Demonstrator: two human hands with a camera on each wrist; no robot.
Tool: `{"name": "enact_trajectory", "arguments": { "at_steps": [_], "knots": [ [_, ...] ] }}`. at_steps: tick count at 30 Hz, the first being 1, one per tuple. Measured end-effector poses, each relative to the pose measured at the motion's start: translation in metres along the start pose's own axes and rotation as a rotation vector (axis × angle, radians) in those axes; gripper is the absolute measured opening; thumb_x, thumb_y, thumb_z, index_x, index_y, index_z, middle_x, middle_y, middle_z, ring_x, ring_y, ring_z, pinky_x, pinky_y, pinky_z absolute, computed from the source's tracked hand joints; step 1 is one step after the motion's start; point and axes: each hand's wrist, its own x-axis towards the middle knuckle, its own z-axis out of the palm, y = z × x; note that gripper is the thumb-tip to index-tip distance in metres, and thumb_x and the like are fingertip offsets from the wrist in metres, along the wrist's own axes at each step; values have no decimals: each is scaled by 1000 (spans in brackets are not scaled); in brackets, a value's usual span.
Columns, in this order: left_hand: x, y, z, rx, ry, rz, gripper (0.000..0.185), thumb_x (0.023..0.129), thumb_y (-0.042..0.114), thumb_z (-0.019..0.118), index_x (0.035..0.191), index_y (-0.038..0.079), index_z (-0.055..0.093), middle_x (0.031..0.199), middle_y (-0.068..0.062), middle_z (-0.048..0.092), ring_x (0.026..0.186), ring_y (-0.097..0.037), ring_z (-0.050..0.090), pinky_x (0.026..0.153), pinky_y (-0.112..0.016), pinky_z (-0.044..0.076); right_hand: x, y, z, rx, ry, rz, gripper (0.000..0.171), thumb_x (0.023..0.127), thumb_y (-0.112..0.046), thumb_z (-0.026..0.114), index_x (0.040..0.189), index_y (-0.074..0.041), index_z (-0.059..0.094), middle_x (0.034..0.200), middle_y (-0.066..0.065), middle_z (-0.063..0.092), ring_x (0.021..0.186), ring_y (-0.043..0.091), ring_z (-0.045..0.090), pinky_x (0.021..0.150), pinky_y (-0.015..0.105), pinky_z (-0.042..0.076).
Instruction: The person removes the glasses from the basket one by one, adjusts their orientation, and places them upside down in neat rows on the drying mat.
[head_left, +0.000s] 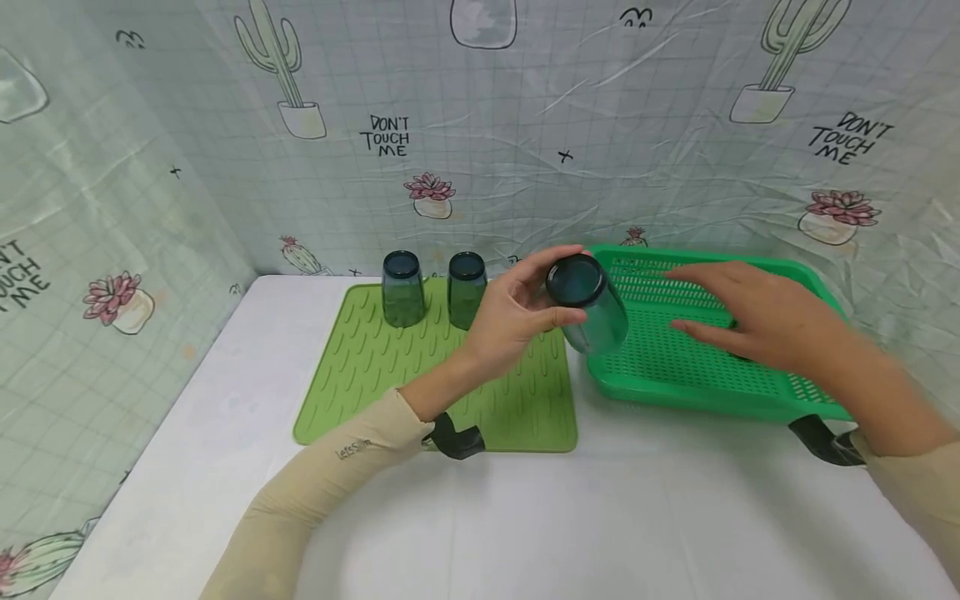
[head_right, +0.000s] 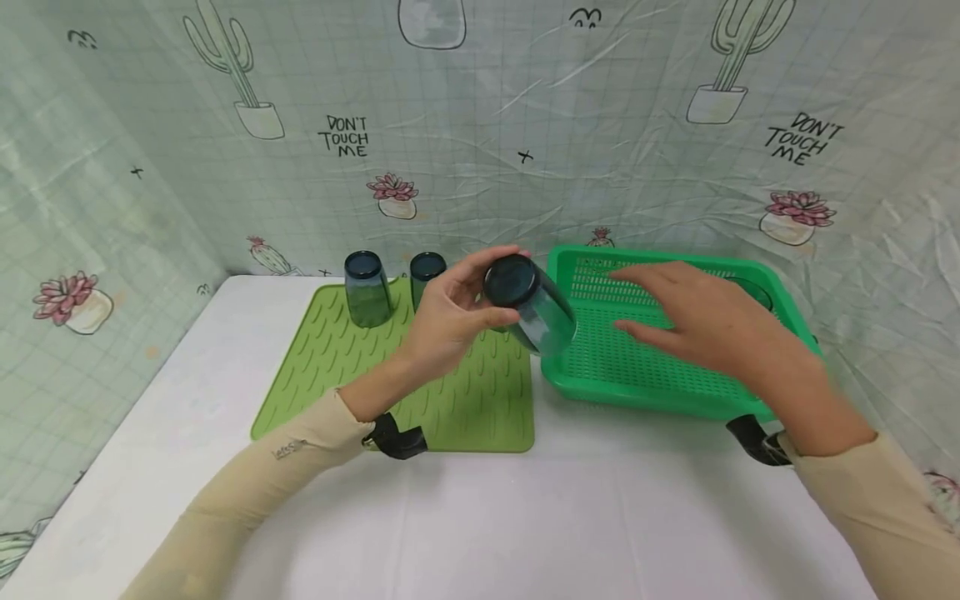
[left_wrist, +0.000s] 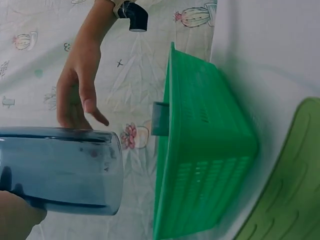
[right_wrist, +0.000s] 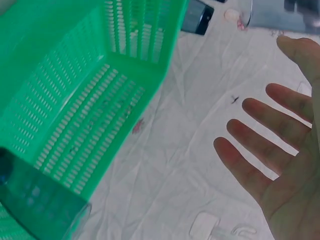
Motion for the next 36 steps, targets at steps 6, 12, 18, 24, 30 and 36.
{"name": "enact_trajectory", "arguments": {
  "at_steps": [6,12,18,24,30,36],
  "knots": [
    [-3,13,-14,111,-29,7,66,84,-20,71,145,-5,50,144,-17,55,134,-26,53,110,-42,47,-4,20,-1,11,65,-50,53,90,-27,79,138,-15,60,134,12,62,124,37,55,94,60,47],
    [-7,24,-27,183,-34,9,64,85,-15,73,144,-4,51,145,-16,55,135,-26,52,112,-41,45,-7,40,-4,6,37,-40,47,91,-25,78,133,-10,63,136,16,59,127,41,51,98,62,43],
    [-12,33,-39,235,-45,-7,63,86,-11,75,144,-3,52,146,-14,54,136,-26,51,114,-40,43,-9,54,-7,-26,14,5,43,92,-24,77,130,-7,64,135,20,58,126,44,50,97,63,43],
    [-18,39,-51,293,-44,-58,63,87,-10,74,145,3,53,146,-11,54,135,-25,52,111,-38,46,-8,68,-8,-72,-15,32,44,93,-21,76,130,-1,63,135,27,57,124,49,50,99,66,41],
    [-24,43,-61,304,-31,-93,64,86,-11,74,145,4,54,147,-15,52,136,-25,52,112,-37,44,-10,80,-6,-88,-7,42,43,91,-18,77,128,0,64,131,27,60,122,50,53,99,67,42],
    [-29,49,-71,334,-15,-109,65,84,-11,76,144,1,54,147,-19,51,135,-26,53,112,-37,44,-11,93,-4,-102,-41,85,42,93,-19,74,128,4,63,130,31,58,122,53,50,100,70,39]
  ]
}}
